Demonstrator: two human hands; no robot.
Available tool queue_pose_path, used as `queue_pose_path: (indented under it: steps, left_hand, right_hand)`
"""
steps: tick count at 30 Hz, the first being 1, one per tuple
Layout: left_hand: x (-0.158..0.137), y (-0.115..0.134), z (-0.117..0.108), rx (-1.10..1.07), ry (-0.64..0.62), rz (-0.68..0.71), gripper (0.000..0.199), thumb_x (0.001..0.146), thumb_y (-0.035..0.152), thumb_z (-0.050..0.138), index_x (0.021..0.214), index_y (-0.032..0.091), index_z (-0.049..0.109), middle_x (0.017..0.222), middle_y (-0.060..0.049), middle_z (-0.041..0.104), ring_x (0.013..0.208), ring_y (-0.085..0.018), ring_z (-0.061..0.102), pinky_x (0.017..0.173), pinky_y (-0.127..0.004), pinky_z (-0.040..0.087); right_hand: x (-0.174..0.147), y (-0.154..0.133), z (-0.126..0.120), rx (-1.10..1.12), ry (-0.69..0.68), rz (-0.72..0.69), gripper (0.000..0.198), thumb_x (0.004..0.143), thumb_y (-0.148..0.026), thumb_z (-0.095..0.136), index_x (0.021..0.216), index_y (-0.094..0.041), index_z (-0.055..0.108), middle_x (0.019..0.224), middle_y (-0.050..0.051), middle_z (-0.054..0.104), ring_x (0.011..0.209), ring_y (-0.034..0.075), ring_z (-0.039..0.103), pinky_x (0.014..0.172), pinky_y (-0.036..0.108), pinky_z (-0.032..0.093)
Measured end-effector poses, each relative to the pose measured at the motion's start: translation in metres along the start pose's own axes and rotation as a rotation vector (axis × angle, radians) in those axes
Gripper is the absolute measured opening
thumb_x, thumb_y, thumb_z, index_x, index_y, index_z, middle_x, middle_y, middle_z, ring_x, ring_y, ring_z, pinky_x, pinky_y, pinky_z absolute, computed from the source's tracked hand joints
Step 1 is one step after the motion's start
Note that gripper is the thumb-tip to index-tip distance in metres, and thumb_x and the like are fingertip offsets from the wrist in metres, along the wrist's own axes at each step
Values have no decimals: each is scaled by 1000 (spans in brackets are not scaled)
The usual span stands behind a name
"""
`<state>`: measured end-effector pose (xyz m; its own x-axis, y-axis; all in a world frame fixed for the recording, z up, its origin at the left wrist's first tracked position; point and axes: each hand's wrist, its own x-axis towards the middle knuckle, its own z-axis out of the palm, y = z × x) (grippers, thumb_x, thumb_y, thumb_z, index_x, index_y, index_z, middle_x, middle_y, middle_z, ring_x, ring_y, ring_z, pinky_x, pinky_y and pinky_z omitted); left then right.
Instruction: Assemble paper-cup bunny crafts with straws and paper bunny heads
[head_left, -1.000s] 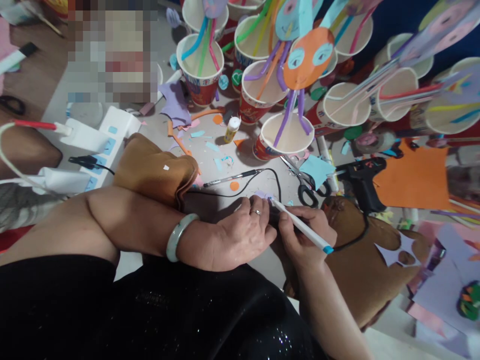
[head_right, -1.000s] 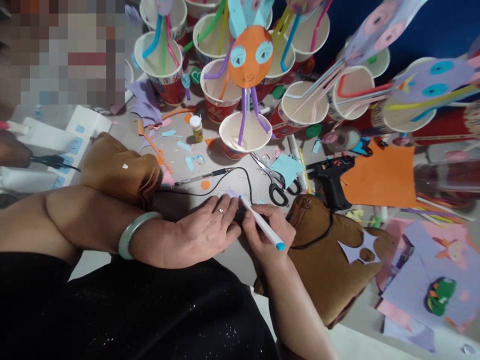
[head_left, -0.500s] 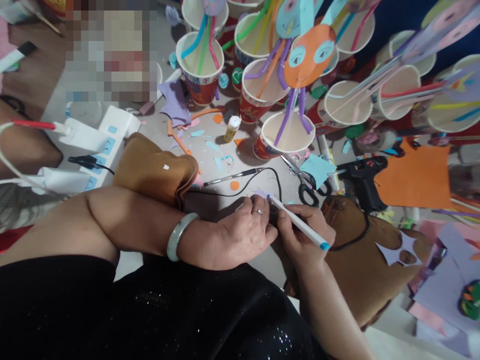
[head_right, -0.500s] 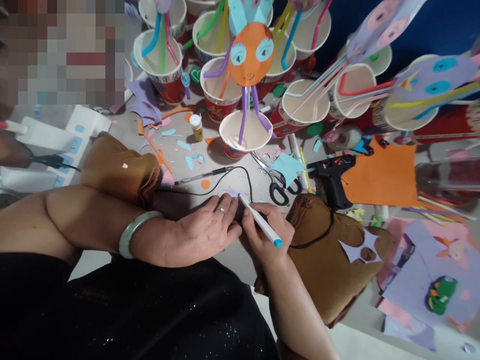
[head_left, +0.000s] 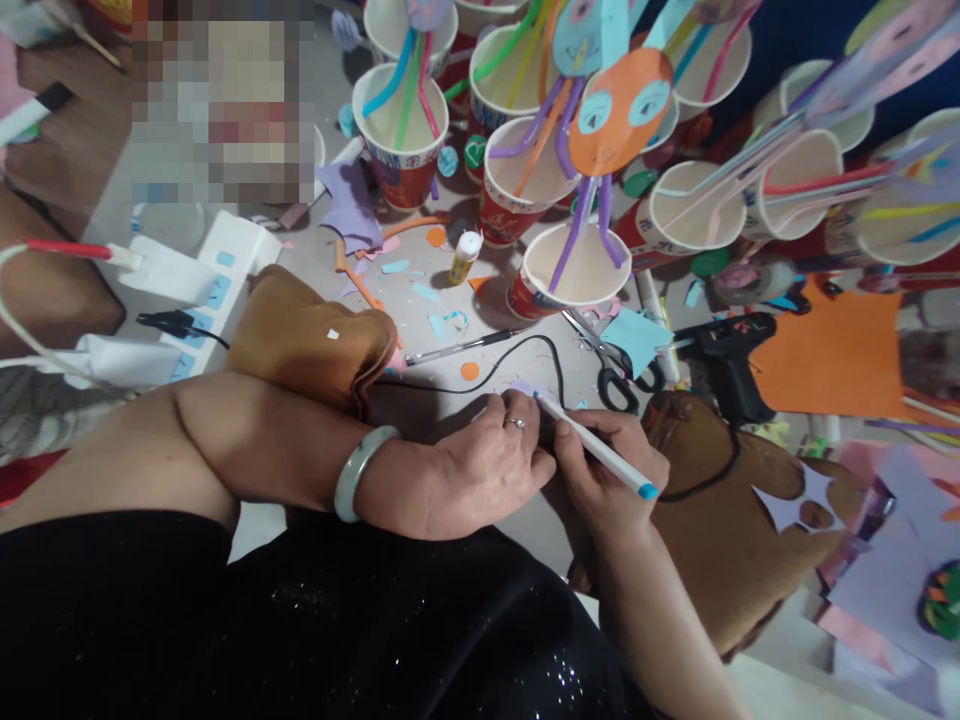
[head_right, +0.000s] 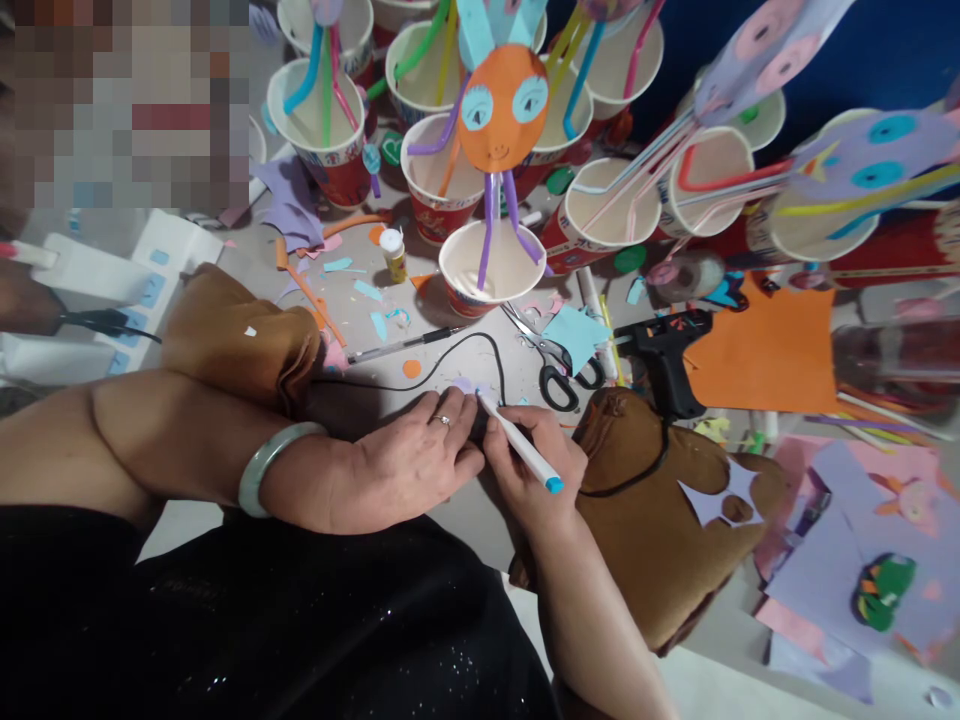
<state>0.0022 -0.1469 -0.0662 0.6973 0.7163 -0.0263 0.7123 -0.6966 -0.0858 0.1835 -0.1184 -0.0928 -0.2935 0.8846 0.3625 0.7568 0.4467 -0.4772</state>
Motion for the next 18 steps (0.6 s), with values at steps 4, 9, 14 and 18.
queue_pose_path:
  steps: [4, 9, 14, 18]
  left_hand:
    - [-2, 0, 0, 1, 1, 4, 34, 103, 27, 53, 130, 14, 69, 138, -22, 71, 127, -35, 67, 100, -48, 50]
    - [-2, -1, -3, 32, -3, 26, 37, 104, 26, 52, 134, 13, 68, 139, -24, 70, 129, -36, 68, 103, -49, 52]
    - [0, -3, -8, 32, -36, 47, 39, 104, 21, 48, 135, 14, 69, 138, -23, 71, 129, -35, 70, 102, -47, 56]
    - [1, -4, -9, 26, -57, 58, 42, 104, 18, 44, 139, 13, 67, 138, -23, 71, 130, -35, 70, 101, -46, 57]
  right_hand:
    - [1, -1, -1, 17, -2, -3, 16, 99, -32, 67, 91, -19, 69, 74, 1, 77, 53, 12, 69, 51, 22, 53]
    - [0, 0, -1, 24, -4, 14, 17, 98, -34, 68, 91, -19, 70, 74, 1, 77, 53, 13, 70, 52, 22, 54]
    - [-1, 1, -1, 35, -14, 41, 17, 97, -35, 68, 91, -20, 70, 73, 2, 77, 53, 14, 69, 51, 24, 55]
    - [-2, 1, -2, 31, -49, 89, 21, 97, -39, 66, 89, -21, 70, 73, 3, 77, 53, 15, 69, 51, 26, 54]
